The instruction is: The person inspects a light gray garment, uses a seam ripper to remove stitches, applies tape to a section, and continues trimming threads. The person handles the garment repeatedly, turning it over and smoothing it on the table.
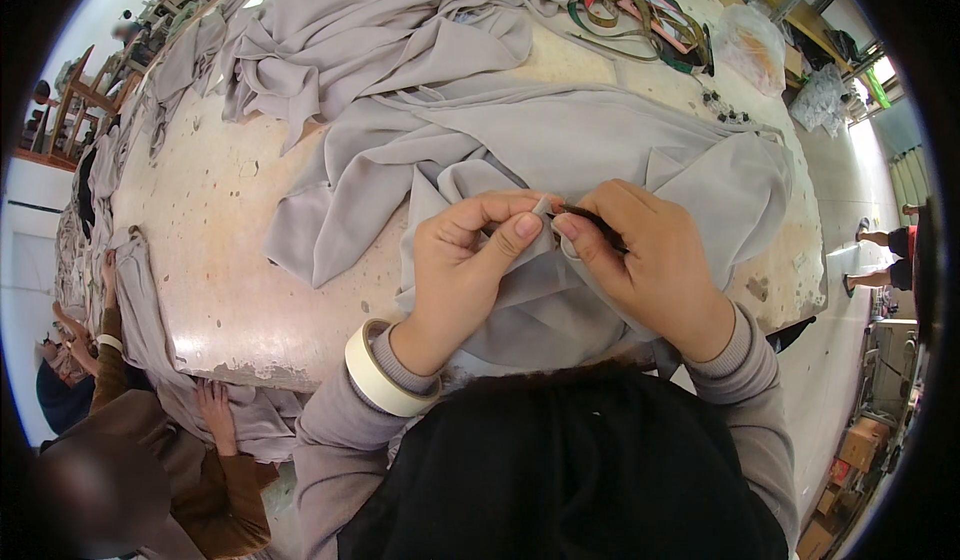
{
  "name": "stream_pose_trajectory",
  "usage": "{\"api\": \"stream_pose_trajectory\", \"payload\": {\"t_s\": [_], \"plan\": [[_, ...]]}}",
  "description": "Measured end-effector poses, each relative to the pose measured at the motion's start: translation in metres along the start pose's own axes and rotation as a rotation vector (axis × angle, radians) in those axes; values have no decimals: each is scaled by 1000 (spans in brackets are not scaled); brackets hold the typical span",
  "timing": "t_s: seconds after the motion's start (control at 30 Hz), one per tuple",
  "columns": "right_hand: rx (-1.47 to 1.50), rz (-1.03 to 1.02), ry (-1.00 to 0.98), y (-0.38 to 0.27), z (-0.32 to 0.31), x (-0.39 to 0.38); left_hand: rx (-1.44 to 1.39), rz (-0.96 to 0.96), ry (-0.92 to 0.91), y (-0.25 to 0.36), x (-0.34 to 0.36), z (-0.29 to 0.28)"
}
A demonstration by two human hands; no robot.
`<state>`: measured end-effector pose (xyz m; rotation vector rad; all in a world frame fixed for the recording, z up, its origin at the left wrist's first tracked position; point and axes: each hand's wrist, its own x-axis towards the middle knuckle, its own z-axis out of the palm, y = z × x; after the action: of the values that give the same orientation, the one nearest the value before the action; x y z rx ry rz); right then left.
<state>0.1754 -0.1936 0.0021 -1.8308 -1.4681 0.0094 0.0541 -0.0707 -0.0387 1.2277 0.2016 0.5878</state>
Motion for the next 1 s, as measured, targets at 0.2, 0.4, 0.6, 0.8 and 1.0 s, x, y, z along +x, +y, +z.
{"api": "stream_pose_trajectory", "payload": {"t_s": [0.2, 0.4, 0.6, 0.8, 1.0], "plan": [[-7, -3, -1, 0, 1, 0, 6, 7, -3, -1, 0, 0], [-14, -13, 3, 2, 0, 0, 13, 16, -6, -1, 0, 0], [-36, -18, 2, 1, 0, 0, 105, 63, 8, -1, 0, -1], [-7, 4, 2, 1, 0, 0, 503, 233, 34, 2, 2, -4], [49, -1, 17, 4, 5, 2, 165, 80, 60, 2, -2, 3]]}}
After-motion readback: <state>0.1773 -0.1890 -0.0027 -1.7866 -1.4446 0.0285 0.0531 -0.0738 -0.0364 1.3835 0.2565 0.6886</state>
